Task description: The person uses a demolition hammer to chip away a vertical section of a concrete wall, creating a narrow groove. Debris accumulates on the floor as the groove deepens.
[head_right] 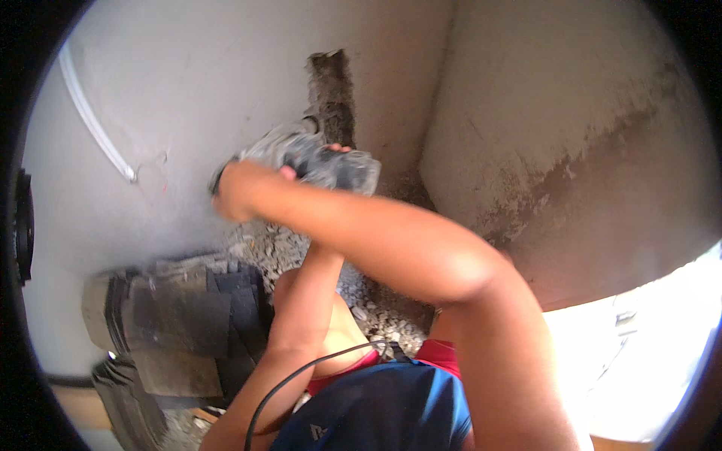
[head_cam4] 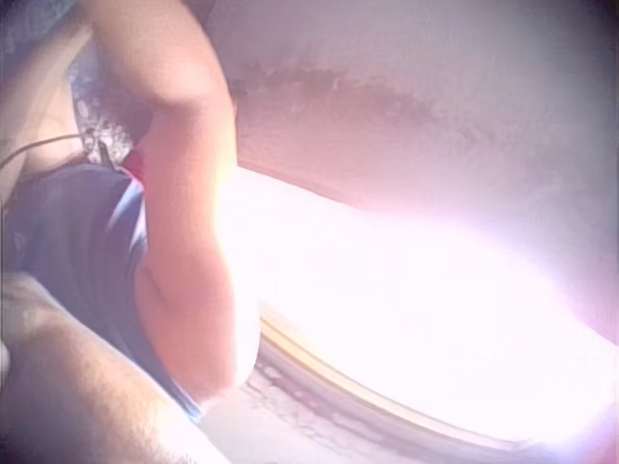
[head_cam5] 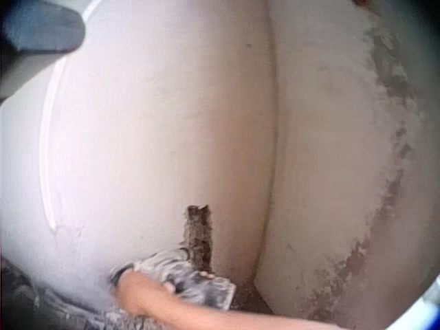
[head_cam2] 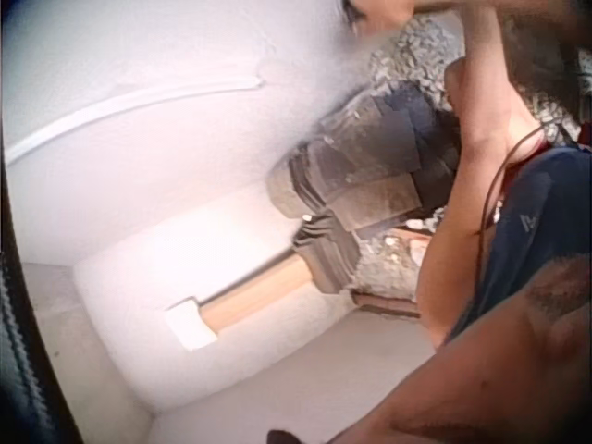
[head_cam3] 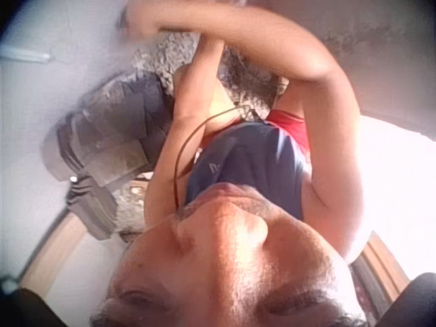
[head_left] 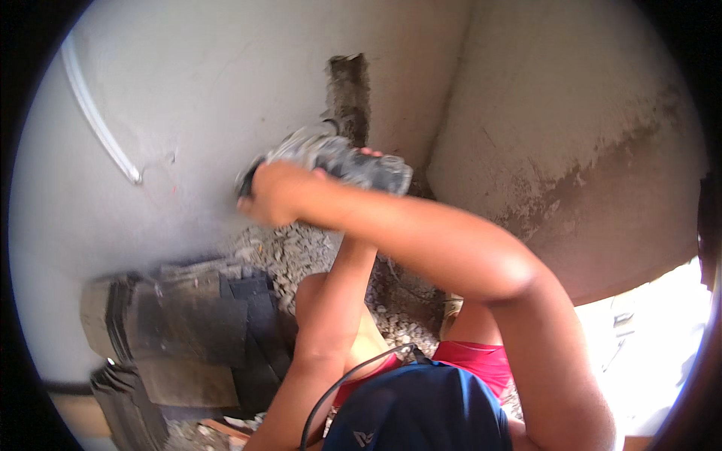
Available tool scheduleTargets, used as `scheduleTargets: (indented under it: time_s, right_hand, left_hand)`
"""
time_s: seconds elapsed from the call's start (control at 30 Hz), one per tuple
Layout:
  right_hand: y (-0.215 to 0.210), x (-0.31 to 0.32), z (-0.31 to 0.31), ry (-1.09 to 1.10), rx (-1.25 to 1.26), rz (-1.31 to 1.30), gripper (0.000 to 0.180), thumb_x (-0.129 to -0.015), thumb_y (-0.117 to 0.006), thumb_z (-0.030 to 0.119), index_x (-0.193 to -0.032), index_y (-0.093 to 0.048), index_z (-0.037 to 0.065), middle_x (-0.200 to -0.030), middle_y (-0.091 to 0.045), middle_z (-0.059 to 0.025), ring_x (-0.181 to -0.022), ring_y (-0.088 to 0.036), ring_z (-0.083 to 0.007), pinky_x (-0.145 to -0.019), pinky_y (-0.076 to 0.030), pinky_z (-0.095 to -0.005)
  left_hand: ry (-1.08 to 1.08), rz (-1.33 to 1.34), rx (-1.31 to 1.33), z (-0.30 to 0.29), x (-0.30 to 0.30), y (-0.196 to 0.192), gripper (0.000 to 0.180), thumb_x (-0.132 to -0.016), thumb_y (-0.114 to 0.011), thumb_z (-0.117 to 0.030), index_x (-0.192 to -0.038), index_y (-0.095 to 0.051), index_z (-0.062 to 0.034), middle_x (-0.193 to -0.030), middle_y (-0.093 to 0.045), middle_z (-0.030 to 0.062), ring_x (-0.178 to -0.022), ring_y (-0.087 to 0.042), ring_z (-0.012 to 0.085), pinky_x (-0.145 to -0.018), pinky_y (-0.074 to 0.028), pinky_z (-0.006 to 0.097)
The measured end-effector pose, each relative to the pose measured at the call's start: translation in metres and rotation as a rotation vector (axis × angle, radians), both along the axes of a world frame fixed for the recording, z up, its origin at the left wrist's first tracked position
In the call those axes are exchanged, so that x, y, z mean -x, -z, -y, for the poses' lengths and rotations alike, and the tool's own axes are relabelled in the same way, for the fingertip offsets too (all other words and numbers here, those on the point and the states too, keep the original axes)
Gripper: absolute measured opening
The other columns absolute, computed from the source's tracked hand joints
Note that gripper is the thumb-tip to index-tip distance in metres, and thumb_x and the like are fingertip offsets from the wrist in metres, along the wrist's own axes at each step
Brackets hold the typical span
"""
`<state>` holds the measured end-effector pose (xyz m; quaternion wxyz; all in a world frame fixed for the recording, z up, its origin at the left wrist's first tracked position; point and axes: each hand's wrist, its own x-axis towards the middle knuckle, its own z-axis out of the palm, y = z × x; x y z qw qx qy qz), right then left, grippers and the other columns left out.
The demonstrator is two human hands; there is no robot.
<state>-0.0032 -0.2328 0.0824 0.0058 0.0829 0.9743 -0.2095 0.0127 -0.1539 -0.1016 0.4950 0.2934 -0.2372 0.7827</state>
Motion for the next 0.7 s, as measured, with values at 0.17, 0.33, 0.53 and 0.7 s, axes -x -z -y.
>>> scheduleTargets:
  time_s: [0.17, 0.33, 0.53, 0.7]
  right_hand:
    - [-0.001, 0.022, 0.022, -0.038, 0.029, 0.273, 0.042, -0.091, -0.07, 0.019, -0.118, -0.071, -0.012, -0.13, -0.069, -0.0287, -0.12, -0.07, -0.0394, -0.09, -0.06, -0.0522]
    - [0.015, 0.027, 0.029, -0.117, 0.018, 0.211, 0.039, -0.079, -0.073, 0.001, -0.118, -0.075, -0.007, -0.134, -0.068, -0.0263, -0.116, -0.072, -0.0389, -0.087, -0.062, -0.0481]
    - [0.012, 0.038, 0.023, -0.054, 0.008, 0.254, 0.04, -0.081, -0.076, 0.003, -0.12, -0.076, -0.003, -0.133, -0.069, -0.0243, -0.116, -0.073, -0.038, -0.088, -0.062, -0.0471]
    - [0.042, 0.039, 0.03, -0.045, -0.036, 0.218, 0.042, -0.08, -0.083, 0.009, -0.121, -0.077, 0.001, -0.13, -0.073, -0.0171, -0.117, -0.073, -0.0346, -0.087, -0.062, -0.0441]
  left_hand:
    - [-0.174, 0.071, 0.267, 0.051, -0.02, 0.025, 0.085, -0.099, -0.044, -0.077, -0.141, -0.052, -0.0035, -0.142, -0.058, 0.0125, -0.135, -0.053, 0.03, -0.122, -0.034, 0.053]
    - [-0.241, 0.087, 0.337, 0.068, -0.021, 0.044, 0.087, -0.096, -0.046, -0.078, -0.14, -0.053, -0.0031, -0.141, -0.059, 0.0128, -0.134, -0.054, 0.03, -0.121, -0.036, 0.053]
    - [-0.254, 0.11, 0.315, 0.058, -0.014, 0.044, 0.09, -0.093, -0.049, -0.079, -0.14, -0.054, -0.0027, -0.141, -0.06, 0.0132, -0.133, -0.055, 0.03, -0.119, -0.038, 0.053]
    - [-0.247, 0.104, 0.322, 0.063, -0.012, 0.043, 0.092, -0.091, -0.052, -0.08, -0.14, -0.054, -0.0024, -0.14, -0.06, 0.0135, -0.132, -0.056, 0.03, -0.118, -0.04, 0.052]
